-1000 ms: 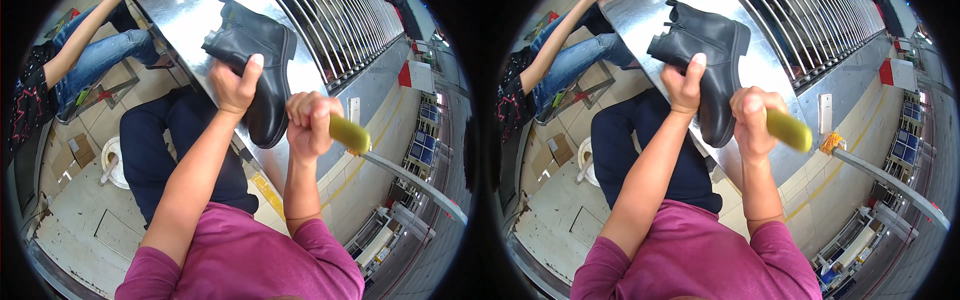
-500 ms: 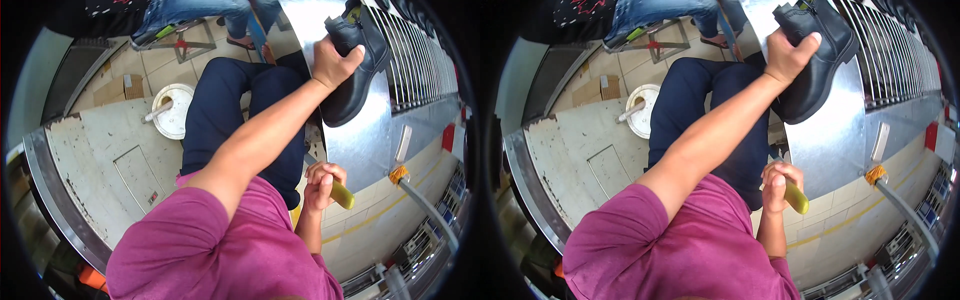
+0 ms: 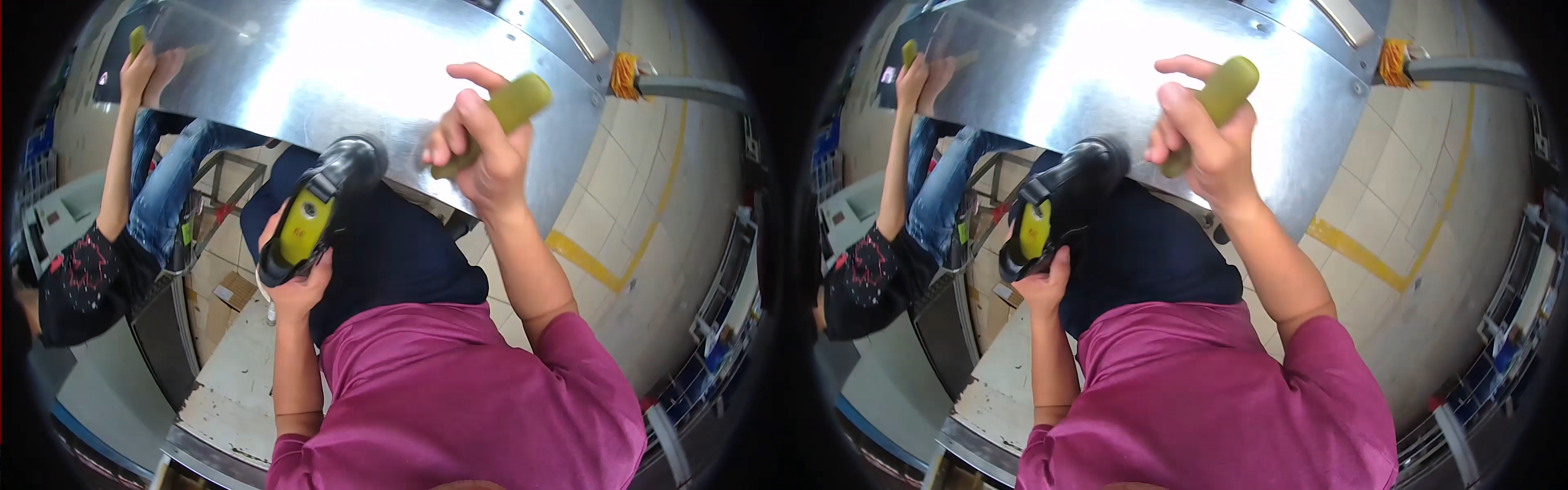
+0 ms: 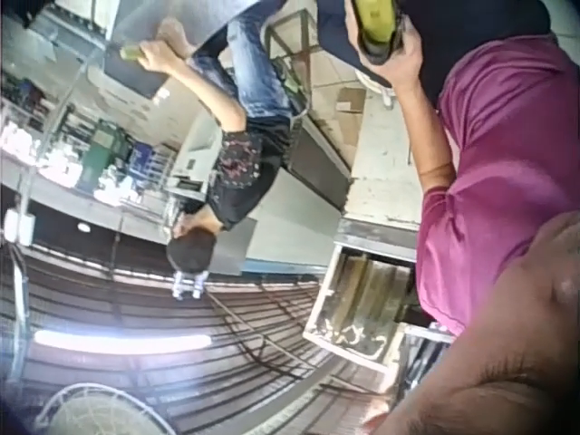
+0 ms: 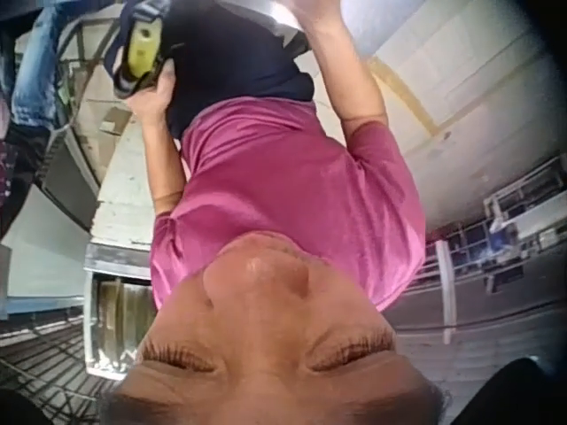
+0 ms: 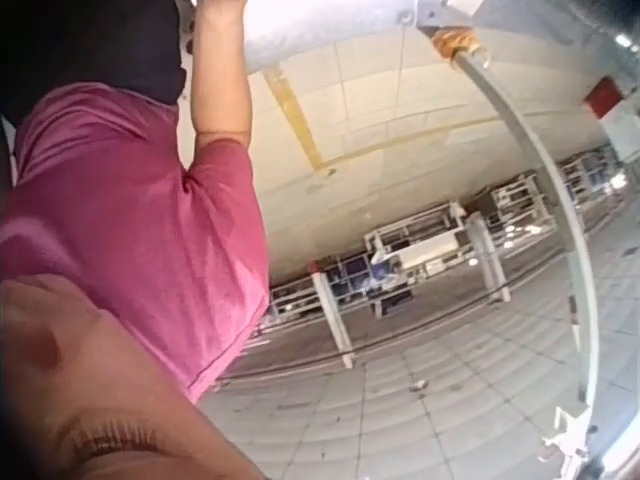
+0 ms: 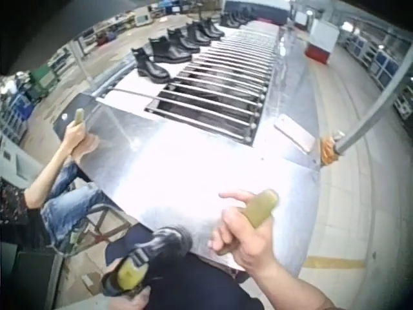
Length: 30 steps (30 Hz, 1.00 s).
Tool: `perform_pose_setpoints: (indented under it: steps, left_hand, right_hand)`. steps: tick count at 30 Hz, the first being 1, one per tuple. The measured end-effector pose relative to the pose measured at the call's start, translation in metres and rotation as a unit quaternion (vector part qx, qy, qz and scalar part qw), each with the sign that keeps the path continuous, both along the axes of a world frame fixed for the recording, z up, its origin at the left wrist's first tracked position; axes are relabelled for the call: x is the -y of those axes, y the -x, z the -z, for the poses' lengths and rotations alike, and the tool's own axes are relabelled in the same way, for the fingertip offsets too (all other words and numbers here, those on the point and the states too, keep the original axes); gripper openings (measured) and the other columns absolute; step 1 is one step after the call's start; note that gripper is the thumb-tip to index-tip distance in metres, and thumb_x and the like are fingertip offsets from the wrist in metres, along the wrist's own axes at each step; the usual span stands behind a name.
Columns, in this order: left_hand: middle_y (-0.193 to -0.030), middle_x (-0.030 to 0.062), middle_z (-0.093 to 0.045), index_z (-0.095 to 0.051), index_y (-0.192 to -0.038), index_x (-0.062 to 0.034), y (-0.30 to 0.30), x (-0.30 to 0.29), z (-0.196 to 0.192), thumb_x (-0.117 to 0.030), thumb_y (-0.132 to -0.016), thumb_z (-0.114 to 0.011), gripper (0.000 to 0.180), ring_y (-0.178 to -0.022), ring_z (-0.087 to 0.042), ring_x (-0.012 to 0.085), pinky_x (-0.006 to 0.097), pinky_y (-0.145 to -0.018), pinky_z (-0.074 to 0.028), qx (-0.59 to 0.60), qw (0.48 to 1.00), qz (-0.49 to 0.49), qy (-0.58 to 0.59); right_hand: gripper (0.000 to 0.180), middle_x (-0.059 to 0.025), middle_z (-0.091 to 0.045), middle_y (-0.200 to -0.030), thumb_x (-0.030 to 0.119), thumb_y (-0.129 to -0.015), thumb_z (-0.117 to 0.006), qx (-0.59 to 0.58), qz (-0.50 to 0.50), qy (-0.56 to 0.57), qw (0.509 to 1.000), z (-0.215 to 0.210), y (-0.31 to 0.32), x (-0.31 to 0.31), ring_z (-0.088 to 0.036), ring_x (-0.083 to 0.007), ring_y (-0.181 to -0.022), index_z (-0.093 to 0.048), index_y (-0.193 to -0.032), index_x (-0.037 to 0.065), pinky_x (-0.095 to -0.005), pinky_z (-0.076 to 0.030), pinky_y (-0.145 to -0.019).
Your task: Cleaning and inspecting black leather boots on a manufacturing conveyor line using a handheld tool.
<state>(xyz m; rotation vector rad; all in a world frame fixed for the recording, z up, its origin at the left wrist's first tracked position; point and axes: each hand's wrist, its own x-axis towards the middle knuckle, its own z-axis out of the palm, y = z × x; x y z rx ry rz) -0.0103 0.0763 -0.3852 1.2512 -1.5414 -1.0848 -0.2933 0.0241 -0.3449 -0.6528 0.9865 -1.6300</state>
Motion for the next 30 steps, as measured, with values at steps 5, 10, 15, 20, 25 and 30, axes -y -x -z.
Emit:
perform_pose_setpoints:
  steps: [5,10,15,20,25,30]
  left_hand:
    - [-0.143,0.0188,-0.057,-0.052,-0.141,0.0026,0.024,0.019,-0.020,-0.014,-0.060,-0.097,0.095,-0.133,-0.055,0.0328,0.043,-0.116,-0.038,0.099,0.994,0.011,-0.033]
    - [-0.142,0.0187,-0.058,-0.054,-0.140,0.0005,0.021,0.025,-0.023,-0.018,-0.061,-0.097,0.092,-0.132,-0.056,0.0353,0.043,-0.113,-0.041,0.189,0.980,0.034,-0.041]
    - [-0.141,0.0182,-0.060,-0.054,-0.140,0.0006,0.019,0.028,-0.020,-0.022,-0.066,-0.094,0.087,-0.131,-0.057,0.0337,0.041,-0.111,-0.043,0.224,0.974,0.046,0.003]
    - [-0.137,0.0190,-0.064,-0.062,-0.131,0.0002,0.028,0.068,-0.047,-0.018,-0.068,-0.092,0.072,-0.133,-0.058,0.0342,0.043,-0.113,-0.043,0.175,0.979,0.109,0.009]
    - [-0.133,0.0162,-0.068,-0.068,-0.120,-0.0075,0.013,0.098,-0.056,-0.022,-0.082,-0.079,0.043,-0.139,-0.052,0.0408,0.052,-0.119,-0.033,0.209,0.943,0.242,0.096]
    - [-0.137,0.0159,-0.066,-0.067,-0.119,-0.0102,0.011,0.084,-0.048,-0.029,-0.088,-0.073,0.037,-0.140,-0.050,0.0407,0.056,-0.122,-0.023,0.227,0.935,0.233,0.138]
  right_hand:
    - [0.030,-0.0004,-0.042,-0.055,0.028,-0.097,-0.068,0.175,-0.002,-0.036,0.984,0.012,-0.007,0.041,-0.042,-0.0108,-0.044,-0.060,-0.100,0.000,-0.0281,-0.037,-0.043]
    - [0.026,0.0007,-0.039,-0.054,0.029,-0.100,-0.063,0.228,-0.005,-0.087,0.970,0.021,-0.008,0.064,-0.039,-0.0111,-0.043,-0.058,-0.093,0.004,-0.0292,-0.037,-0.043]
    - [0.028,0.0019,-0.040,-0.055,0.030,-0.097,-0.067,0.253,-0.020,-0.107,0.961,0.026,-0.014,0.080,-0.038,-0.0092,-0.042,-0.057,-0.090,0.005,-0.0266,-0.035,-0.041]
    - [0.028,0.0037,-0.042,-0.056,0.029,-0.095,-0.071,0.186,-0.122,-0.150,0.963,0.032,-0.014,0.089,-0.039,-0.0066,-0.042,-0.057,-0.091,0.005,-0.0251,-0.032,-0.039]
    - [0.030,0.0037,-0.040,-0.054,0.032,-0.098,-0.068,0.177,-0.135,-0.121,0.967,0.025,0.007,0.066,-0.037,-0.0068,-0.040,-0.057,-0.086,0.006,-0.0246,-0.032,-0.039]
    - [0.032,0.0032,-0.038,-0.052,0.034,-0.099,-0.065,0.229,-0.091,-0.101,0.964,0.012,0.013,0.063,-0.036,-0.0081,-0.038,-0.058,-0.084,0.007,-0.0254,-0.033,-0.039]
